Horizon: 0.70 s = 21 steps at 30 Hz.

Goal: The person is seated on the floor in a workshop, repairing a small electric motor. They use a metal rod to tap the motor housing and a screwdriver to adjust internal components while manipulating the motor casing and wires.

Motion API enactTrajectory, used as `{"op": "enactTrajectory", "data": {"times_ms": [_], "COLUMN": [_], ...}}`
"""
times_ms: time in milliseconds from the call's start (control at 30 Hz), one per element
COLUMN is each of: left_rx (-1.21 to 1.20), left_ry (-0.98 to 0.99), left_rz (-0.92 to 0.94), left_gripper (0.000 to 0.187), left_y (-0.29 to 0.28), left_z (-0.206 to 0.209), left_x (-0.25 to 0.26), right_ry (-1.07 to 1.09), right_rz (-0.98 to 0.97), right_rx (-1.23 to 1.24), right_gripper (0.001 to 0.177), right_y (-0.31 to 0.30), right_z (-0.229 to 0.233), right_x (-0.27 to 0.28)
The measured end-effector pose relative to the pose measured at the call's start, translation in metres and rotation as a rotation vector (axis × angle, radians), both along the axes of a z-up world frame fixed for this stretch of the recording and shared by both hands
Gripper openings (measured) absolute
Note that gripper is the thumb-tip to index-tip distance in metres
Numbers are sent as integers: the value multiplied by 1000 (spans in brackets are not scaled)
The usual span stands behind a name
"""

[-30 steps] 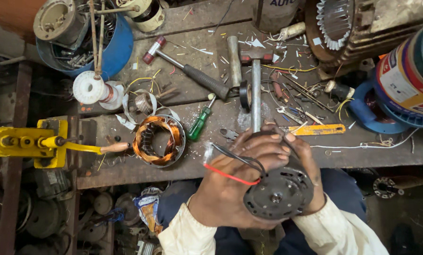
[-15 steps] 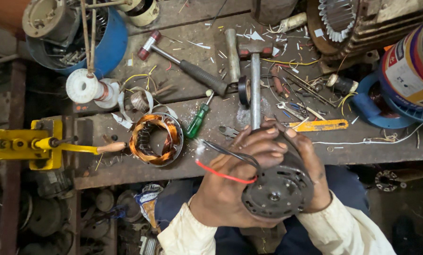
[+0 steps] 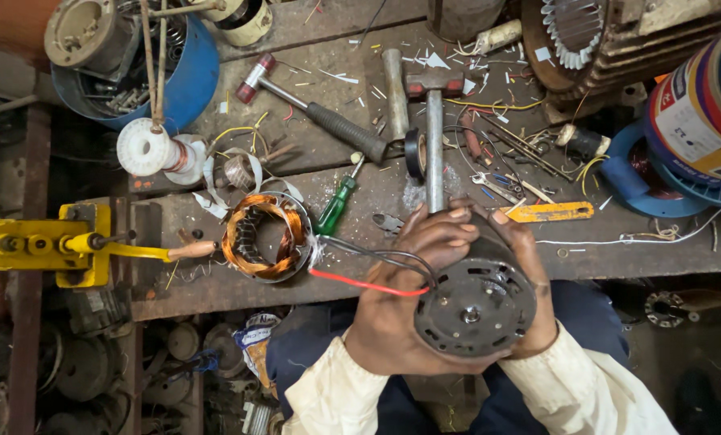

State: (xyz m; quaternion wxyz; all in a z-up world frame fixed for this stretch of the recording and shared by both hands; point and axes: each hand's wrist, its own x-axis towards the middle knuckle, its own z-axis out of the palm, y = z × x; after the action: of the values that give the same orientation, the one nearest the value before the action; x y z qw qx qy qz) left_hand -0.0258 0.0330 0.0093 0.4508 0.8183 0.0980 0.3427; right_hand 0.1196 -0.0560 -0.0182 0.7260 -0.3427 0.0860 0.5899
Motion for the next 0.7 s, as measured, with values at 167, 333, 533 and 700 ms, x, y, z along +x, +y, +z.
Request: {"op": "enactTrajectory", "data": {"times_ms": [167, 333, 533, 700], "left_rx": [-51, -21, -181, -1228], "left_ry": [-66, -52, -52, -301], "left_rz": [-1, 31, -212, -182], "left_gripper": [94, 104, 115, 78], "left_y": [-6, -10, 20, 8], "left_z": [-11, -12, 6, -8], "left_x": [4, 11, 4, 17], "right_ry": [-17, 110, 111, -242], "right_rz": [-8, -1, -23, 12], "right_rx": [43, 147, 133, 59], "right_gripper": [54, 50, 50, 50], "right_y": [0, 1, 5, 9], "right_z": [-5, -17, -17, -3], "right_x": [2, 8, 15, 14]}}
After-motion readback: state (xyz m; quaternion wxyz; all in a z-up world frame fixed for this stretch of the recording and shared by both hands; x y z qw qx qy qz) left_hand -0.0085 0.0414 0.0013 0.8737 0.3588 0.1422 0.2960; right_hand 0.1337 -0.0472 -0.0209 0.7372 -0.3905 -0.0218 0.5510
